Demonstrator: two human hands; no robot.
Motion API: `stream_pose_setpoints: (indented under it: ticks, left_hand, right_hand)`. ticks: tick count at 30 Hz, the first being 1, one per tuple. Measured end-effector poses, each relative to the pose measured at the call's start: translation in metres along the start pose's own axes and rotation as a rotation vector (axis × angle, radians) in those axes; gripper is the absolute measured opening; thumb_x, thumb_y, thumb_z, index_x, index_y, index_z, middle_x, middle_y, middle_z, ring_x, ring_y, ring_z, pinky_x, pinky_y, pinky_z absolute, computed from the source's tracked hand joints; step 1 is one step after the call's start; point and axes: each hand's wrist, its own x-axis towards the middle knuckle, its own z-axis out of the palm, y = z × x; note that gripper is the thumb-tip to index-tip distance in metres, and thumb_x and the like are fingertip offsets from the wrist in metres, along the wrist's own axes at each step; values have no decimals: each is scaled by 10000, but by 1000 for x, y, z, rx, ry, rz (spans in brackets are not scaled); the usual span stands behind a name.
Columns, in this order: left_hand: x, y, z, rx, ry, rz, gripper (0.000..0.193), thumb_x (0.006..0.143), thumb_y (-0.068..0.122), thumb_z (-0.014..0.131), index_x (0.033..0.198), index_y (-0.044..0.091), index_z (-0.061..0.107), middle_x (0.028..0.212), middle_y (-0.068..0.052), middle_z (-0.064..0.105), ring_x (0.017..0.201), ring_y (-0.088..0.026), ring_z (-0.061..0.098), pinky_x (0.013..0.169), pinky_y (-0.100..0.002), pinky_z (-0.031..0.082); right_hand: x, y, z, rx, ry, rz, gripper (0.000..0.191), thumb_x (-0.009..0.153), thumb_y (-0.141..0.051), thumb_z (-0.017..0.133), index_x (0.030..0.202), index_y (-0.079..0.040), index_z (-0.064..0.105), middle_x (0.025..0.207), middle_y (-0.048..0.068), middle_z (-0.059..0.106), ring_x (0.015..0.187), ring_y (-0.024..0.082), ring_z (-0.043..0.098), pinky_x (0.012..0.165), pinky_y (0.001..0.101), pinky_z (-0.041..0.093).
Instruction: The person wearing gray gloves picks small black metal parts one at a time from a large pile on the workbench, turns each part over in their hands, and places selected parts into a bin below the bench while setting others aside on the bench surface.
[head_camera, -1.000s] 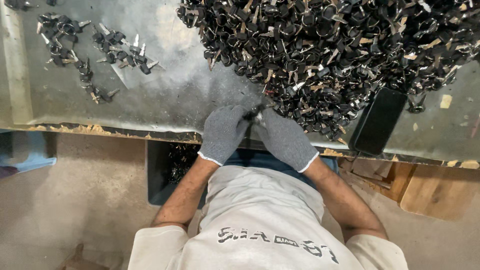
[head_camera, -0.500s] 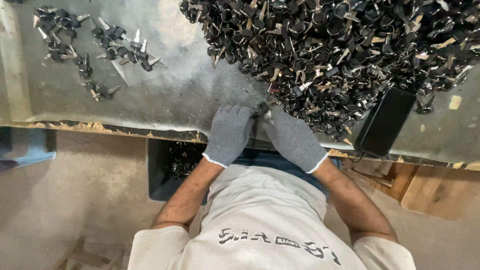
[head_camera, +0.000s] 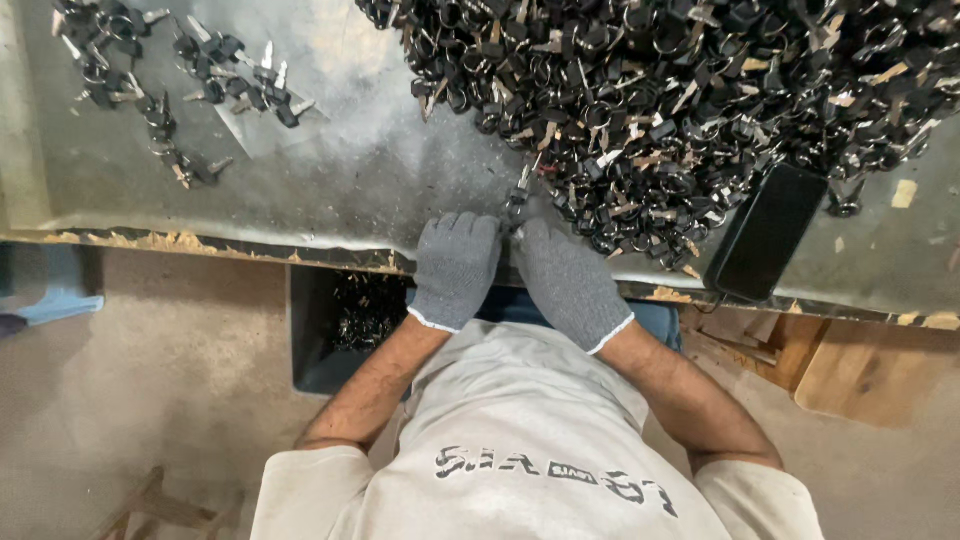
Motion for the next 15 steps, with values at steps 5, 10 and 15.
stream_pose_setpoints:
  ticks: [5,10,15]
  left_hand:
    - [-6,-6,4,-61,49,-51,159,870,183,771,940,104,652,828,-91,638,811,-319,640,737,-464,484]
    - [-7,-3,7,-116,-5,-48,147,861,154,711,987,89,672,882,-105,681,856,-321,677,761,-461,515]
    - [-1,-4,-19,-99,-333,-225,181,976,277,711,921,107,683,843,-117,686,823,-336,682,731,-484,515]
  right_hand:
    - [-10,-6,3,-94,-25,-28,210,964,-230,631,999,-37,554,789,182,687,634,361,715,487,463,567]
    - [0,-9,0,9,18,-21,213,981,-218,624,1017,-28,535,812,191,691,694,379,718,523,478,564]
    - [1,2,-18,306,-153,-47,316,940,-254,684,1110,-16,565,832,225,702,720,431,706,588,516,564]
